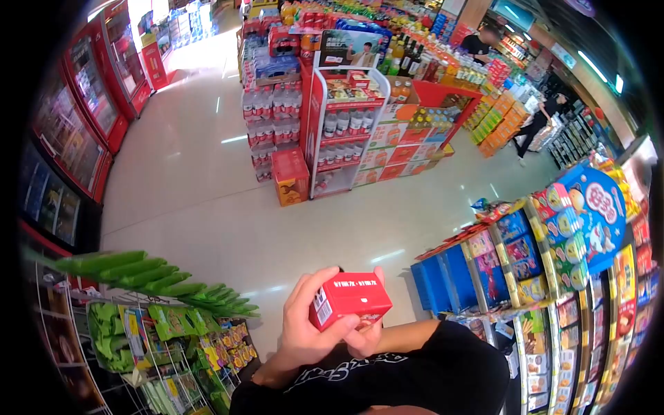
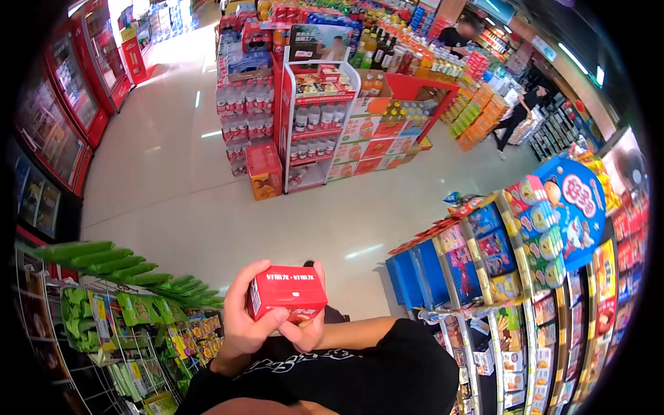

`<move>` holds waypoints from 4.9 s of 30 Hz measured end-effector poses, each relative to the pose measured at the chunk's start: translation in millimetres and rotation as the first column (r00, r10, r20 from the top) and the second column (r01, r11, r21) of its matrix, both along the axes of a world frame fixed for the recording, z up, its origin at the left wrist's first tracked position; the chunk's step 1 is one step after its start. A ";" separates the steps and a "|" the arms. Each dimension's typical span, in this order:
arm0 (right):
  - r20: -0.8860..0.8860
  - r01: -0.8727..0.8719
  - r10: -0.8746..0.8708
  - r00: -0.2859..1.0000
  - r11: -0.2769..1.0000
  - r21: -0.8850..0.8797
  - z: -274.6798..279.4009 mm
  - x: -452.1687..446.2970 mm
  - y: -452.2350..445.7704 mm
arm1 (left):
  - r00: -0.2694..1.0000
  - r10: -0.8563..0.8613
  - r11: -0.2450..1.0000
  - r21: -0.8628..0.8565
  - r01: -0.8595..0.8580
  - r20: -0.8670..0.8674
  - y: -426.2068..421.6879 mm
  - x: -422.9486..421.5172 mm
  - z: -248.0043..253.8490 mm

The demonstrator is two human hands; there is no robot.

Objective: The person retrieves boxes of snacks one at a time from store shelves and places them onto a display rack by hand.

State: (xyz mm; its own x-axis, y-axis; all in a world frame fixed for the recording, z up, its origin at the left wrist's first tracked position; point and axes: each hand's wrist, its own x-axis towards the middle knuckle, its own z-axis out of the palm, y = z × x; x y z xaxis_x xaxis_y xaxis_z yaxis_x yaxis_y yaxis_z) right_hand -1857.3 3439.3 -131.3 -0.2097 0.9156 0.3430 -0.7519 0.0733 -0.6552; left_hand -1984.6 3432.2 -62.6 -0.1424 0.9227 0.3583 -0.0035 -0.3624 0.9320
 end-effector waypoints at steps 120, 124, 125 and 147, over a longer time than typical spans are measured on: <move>0.936 0.709 0.081 -0.343 -0.631 0.314 29.3 146.4 -160.0 | -0.696 -0.513 -0.779 -0.068 0.623 -0.503 46.4 434.0 -84.9; 0.979 0.690 0.033 -0.201 -0.704 0.165 5.9 167.5 -209.4 | -0.706 -0.395 -0.832 -0.098 0.546 -0.587 -2.5 472.0 -87.5; 0.991 0.707 0.008 -0.132 -0.700 0.100 3.3 177.3 -216.5 | -0.715 -0.387 -0.842 -0.094 0.532 -0.582 -10.8 480.7 -90.4; 0.981 0.923 0.020 -0.195 -0.336 0.190 -12.2 559.7 -560.5 | -0.557 -0.315 -0.560 -0.324 0.763 -0.769 -293.1 796.0 -68.6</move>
State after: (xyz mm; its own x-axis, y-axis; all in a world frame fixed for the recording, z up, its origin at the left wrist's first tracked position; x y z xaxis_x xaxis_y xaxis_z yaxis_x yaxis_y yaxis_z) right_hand -1297.5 2878.8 -143.6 0.9998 0.0114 -0.0156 -0.0043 -0.6565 -0.7543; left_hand -1188.6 3139.1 -131.2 0.6657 -0.7462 0.0086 -0.5805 -0.5105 0.6344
